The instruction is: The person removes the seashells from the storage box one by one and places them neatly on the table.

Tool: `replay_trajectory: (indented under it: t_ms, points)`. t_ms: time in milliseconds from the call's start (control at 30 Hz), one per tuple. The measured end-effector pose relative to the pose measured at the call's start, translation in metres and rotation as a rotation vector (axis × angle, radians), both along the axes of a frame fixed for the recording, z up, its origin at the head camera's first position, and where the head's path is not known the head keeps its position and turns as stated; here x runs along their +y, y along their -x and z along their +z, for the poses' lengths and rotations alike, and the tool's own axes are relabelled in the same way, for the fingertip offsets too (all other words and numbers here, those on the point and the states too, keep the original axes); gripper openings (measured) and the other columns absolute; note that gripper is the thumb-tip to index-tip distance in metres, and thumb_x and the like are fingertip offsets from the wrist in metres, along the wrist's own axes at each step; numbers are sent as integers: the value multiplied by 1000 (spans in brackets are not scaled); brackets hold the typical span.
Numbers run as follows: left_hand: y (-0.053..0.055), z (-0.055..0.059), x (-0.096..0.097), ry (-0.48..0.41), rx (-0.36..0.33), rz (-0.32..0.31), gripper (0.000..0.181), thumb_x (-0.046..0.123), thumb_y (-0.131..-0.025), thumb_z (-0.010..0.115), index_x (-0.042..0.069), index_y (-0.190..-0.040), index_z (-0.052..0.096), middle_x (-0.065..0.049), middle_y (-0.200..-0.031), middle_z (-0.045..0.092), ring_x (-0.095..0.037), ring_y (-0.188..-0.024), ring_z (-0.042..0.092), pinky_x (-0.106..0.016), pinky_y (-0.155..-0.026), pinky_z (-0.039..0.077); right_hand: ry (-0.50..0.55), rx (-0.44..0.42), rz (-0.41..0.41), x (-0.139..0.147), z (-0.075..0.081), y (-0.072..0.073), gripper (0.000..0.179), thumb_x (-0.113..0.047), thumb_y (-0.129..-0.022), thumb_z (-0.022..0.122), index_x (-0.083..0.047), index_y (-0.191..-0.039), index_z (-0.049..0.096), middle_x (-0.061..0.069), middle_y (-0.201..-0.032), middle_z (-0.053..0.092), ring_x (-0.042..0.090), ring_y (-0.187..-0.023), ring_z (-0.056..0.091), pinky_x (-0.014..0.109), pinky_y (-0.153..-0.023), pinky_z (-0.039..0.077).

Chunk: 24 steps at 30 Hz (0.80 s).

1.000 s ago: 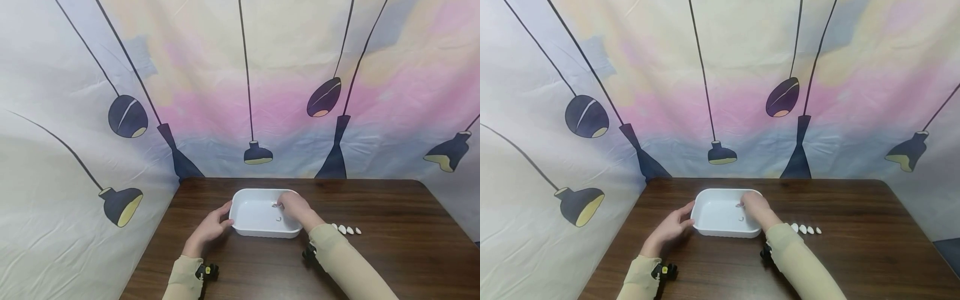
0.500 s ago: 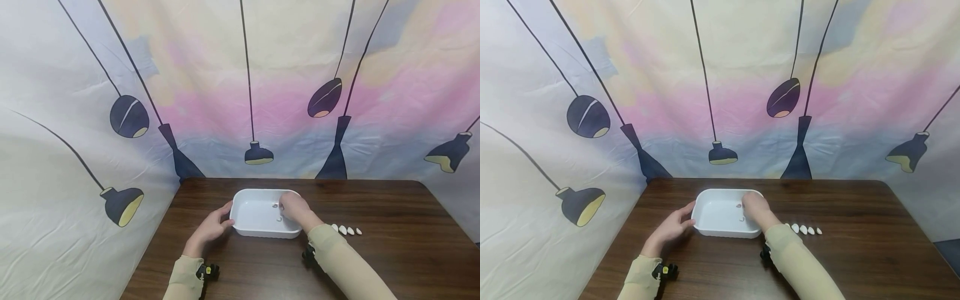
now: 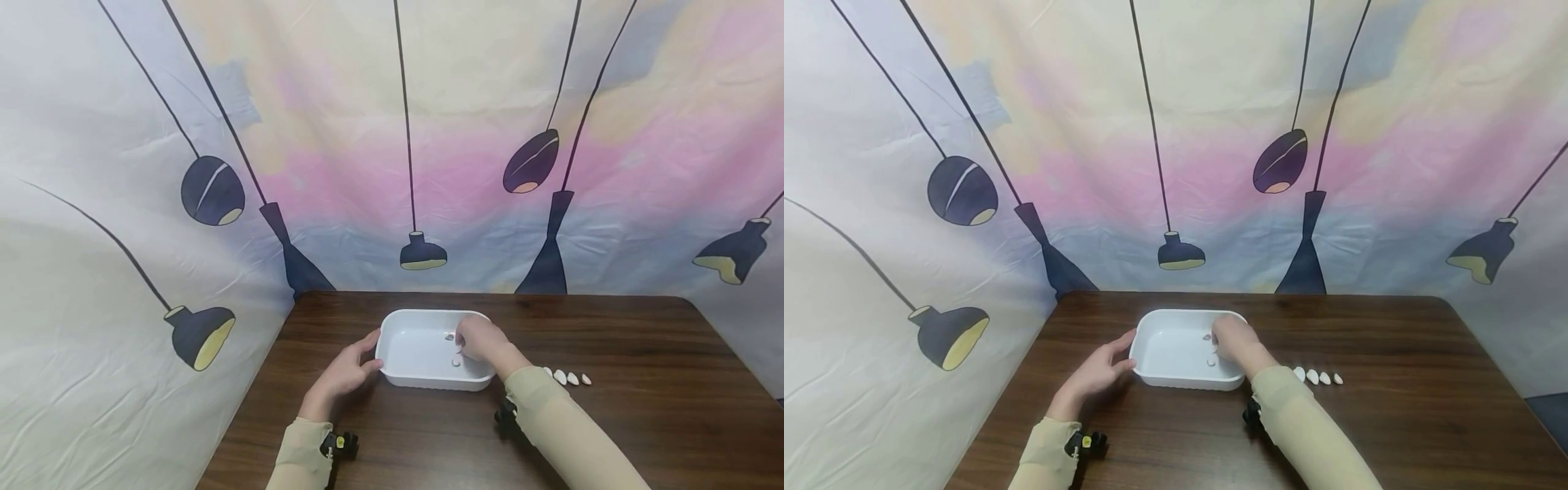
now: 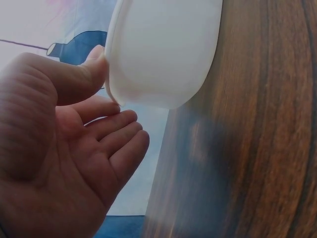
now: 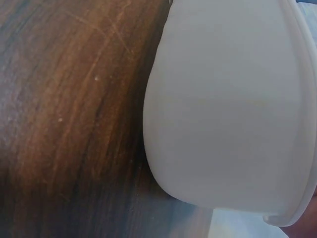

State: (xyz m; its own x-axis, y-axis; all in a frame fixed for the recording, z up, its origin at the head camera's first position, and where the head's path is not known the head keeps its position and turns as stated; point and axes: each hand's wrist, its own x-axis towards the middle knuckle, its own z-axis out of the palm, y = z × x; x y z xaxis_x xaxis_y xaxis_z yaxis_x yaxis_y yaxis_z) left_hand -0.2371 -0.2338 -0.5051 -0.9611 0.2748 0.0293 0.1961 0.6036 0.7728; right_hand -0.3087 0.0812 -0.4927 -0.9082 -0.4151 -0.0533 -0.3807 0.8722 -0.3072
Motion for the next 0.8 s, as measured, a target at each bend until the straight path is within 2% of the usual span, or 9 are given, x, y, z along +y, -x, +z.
replay_trajectory:
  t_ms: [233, 400, 567, 667, 800]
  points:
    - [-1, 1, 0, 10, -8, 2, 69, 12, -104, 69, 3, -165, 39, -13, -171, 36, -35, -158, 34, -56, -126, 28, -5, -30, -17, -1, 4, 0, 11, -16, -87, 90, -13, -87, 79, -1, -83, 69, 18, -78, 60, 40, -80, 59]
    - [0, 0, 0, 11, -1, -4, 68, 11, -104, 68, 2, -165, 38, -14, -171, 36, -35, -158, 33, -56, -127, 28, -12, -4, 11, 0, 3, -1, 9, -7, -88, 85, -13, -88, 79, -1, -86, 70, 17, -81, 60, 40, -83, 59]
    - [1, -1, 0, 14, 8, -10, 68, 10, -103, 68, 0, -164, 38, -15, -170, 37, -34, -157, 34, -54, -127, 28, 7, 36, 95, 1, 2, -2, 21, 4, -85, 82, -12, -98, 83, -3, -84, 70, 15, -80, 60, 37, -80, 58]
    - [1, -1, 0, 11, 8, -10, 68, 10, -103, 68, -1, -164, 39, -15, -170, 37, -35, -157, 34, -55, -127, 28, 14, 36, 123, 1, 2, -2, 24, 5, -86, 82, -13, -102, 84, -3, -85, 71, 14, -79, 59, 36, -79, 57]
    - [1, 0, 0, 16, 8, -5, 68, 10, -104, 68, 0, -164, 38, -14, -170, 37, -34, -157, 34, -54, -127, 28, 7, 28, 131, 0, 3, -2, 19, 0, -88, 84, -14, -100, 84, -4, -86, 72, 14, -81, 61, 36, -81, 58]
